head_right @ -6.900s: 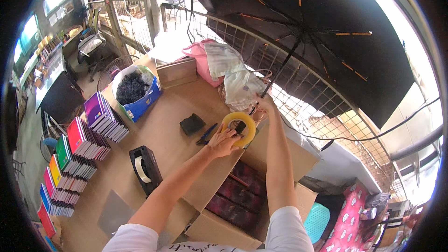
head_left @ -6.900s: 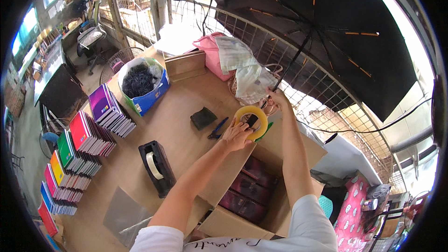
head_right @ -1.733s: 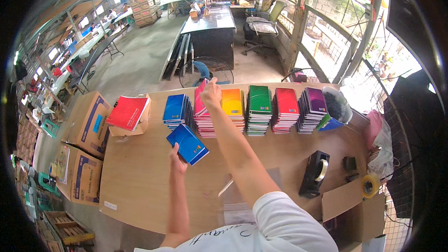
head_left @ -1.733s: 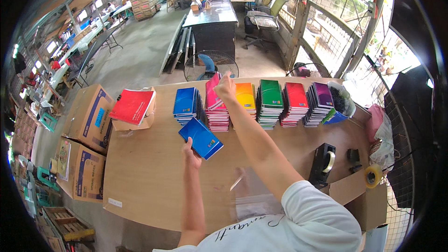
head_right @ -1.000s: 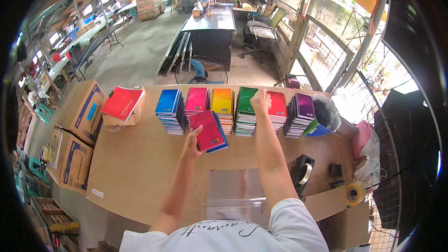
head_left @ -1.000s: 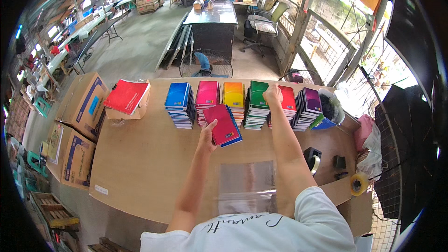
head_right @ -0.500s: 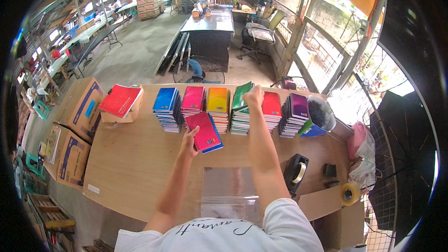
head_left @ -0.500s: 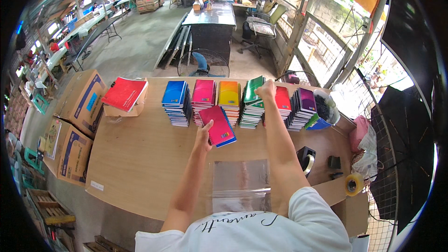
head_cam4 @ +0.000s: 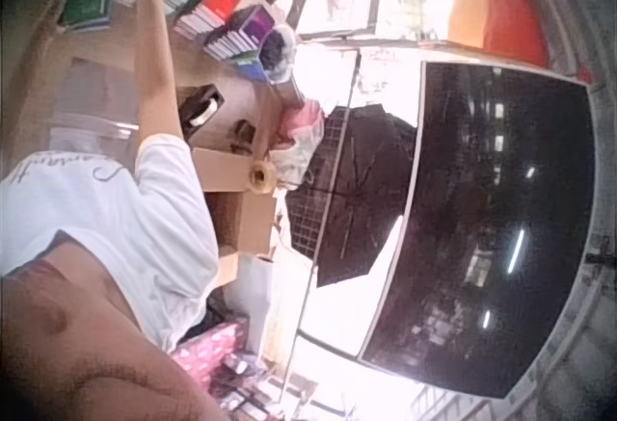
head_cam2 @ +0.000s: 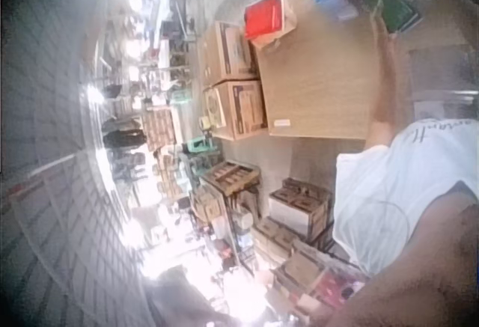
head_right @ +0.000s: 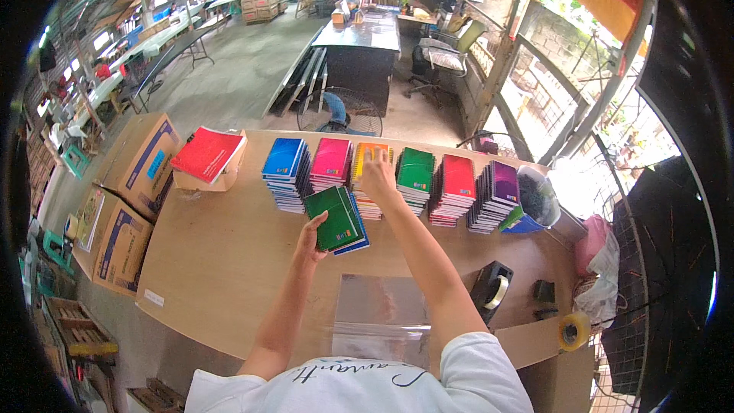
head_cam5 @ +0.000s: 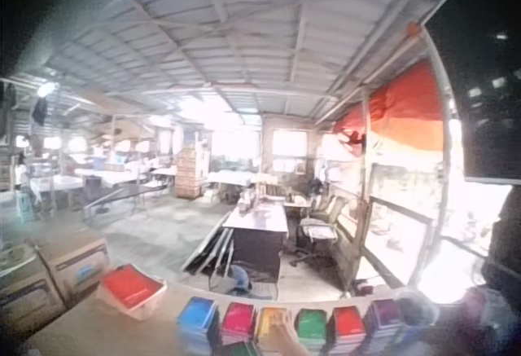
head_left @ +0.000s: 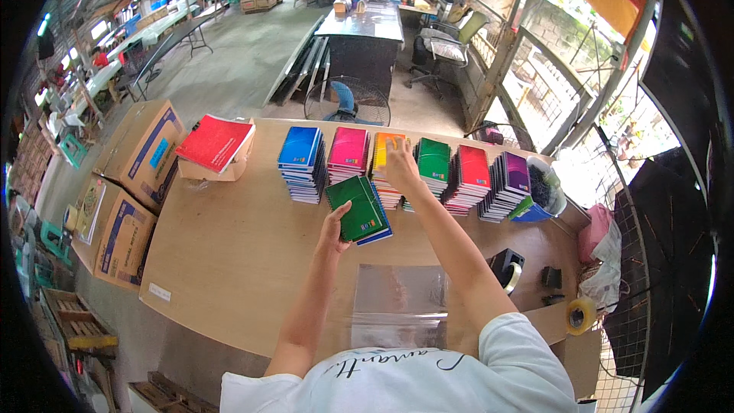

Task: The person picks up notebooks of various colors from stacks on a table, places them into a clear plastic bag, seals the bag with tape from a dispenser, and places the packaged notebooks into a cardboard box.

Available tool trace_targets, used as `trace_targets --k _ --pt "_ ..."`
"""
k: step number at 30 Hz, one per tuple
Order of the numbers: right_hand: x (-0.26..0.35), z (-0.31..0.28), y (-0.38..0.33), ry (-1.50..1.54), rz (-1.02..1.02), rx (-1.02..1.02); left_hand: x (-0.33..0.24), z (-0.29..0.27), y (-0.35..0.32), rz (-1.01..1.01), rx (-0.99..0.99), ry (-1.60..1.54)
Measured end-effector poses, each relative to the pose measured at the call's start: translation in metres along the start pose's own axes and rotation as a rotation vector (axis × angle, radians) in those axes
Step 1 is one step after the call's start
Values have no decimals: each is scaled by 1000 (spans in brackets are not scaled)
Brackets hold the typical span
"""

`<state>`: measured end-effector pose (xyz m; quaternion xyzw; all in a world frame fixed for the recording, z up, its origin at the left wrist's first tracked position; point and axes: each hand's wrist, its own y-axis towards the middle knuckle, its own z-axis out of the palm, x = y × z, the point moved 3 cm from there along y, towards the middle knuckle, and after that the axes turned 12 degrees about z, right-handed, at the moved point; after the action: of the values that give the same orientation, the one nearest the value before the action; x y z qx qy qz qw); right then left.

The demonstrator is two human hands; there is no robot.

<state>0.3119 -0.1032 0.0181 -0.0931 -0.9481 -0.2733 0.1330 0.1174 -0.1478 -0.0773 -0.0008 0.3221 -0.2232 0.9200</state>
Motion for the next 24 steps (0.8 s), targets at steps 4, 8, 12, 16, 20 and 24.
trace_targets --k 4,8,12,16,20,24 --pt "15 9 -8 -106 -52 273 -5 -25 -10 1 -99 24" --pt "-8 -22 7 179 17 253 -5 -31 -16 -34 -142 76" --pt "-9 -53 -2 430 -2 157 3 -23 -17 -42 -133 96" --pt "-10 -18 -31 49 -200 -26 29 0 -11 -87 -82 49" --pt "16 -19 -26 -63 -100 139 37 6 -16 -91 -97 50" --pt "-10 -67 6 489 131 2 27 -33 -21 -143 54 173"
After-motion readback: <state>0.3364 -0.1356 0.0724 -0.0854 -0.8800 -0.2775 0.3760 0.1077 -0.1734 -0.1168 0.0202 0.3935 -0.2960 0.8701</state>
